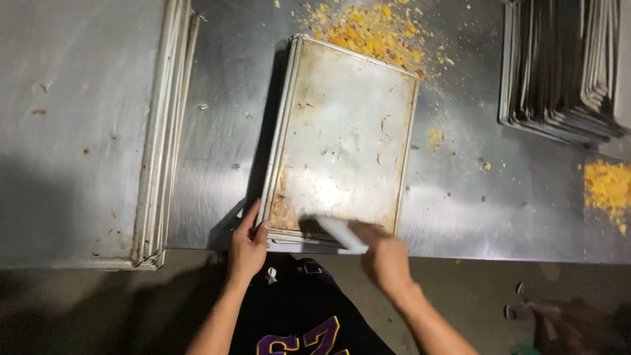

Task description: Scraping residue off metal baking trays using a plastic scraper in a bakery production area.

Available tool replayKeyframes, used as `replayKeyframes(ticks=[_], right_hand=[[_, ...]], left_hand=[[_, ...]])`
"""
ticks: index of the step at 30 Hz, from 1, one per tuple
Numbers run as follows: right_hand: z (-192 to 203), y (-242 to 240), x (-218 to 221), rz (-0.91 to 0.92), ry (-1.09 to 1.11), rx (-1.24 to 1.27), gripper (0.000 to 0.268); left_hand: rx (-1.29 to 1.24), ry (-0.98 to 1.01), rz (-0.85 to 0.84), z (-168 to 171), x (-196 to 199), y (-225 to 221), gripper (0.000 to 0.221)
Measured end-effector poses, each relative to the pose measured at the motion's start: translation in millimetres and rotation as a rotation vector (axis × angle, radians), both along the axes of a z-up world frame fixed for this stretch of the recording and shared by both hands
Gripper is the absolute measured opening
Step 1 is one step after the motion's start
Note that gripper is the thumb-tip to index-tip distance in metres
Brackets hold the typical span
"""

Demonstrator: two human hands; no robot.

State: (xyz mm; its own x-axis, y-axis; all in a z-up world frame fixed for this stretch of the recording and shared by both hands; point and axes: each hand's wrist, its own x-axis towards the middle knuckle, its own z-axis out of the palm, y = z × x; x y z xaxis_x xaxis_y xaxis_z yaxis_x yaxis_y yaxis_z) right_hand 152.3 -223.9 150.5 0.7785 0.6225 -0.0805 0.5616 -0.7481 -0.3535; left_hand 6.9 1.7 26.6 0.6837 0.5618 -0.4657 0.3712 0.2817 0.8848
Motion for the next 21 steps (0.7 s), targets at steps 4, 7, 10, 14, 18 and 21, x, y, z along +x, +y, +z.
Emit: replayKeyframes(ticks=[4, 7, 10, 14, 18, 21], right_hand=[[-26.4, -16.1, -40.1, 0.031, -0.038, -0.142, 0.060], [-30.3, -9.3, -38.6, -0.008, -0.142, -0.120, 0.051], [-38.8, 1.4, -3.8, -0.062, -0.064, -0.270, 0.047], [-45.8, 24.6, 72.3, -0.017, -0.155, -0.392, 0.033], [-79.2, 58.3, 204.2, -0.054, -0.280, -0.460, 0.029], [-82.6, 82.0, 293.9, 0.030, -0.385, -0.328, 0.016]], left_hand=[[0.005, -0.037, -0.021, -14.9, -5.9, -1.3, 0.056], [0.014, -0.032, -0.034, -8.7, -3.3, 4.2, 0.056], [-0.006, 0.010, -0.017, 2.1, 1.6, 2.9, 0.057], [-0.011, 0.062, 0.003, -5.4, -3.9, -2.0, 0.057], [0.007, 0.025, 0.029, -4.0, -0.6, -1.9, 0.056], [0.037, 0.024, 0.028, -1.3, -4.6, -6.6, 0.054]])
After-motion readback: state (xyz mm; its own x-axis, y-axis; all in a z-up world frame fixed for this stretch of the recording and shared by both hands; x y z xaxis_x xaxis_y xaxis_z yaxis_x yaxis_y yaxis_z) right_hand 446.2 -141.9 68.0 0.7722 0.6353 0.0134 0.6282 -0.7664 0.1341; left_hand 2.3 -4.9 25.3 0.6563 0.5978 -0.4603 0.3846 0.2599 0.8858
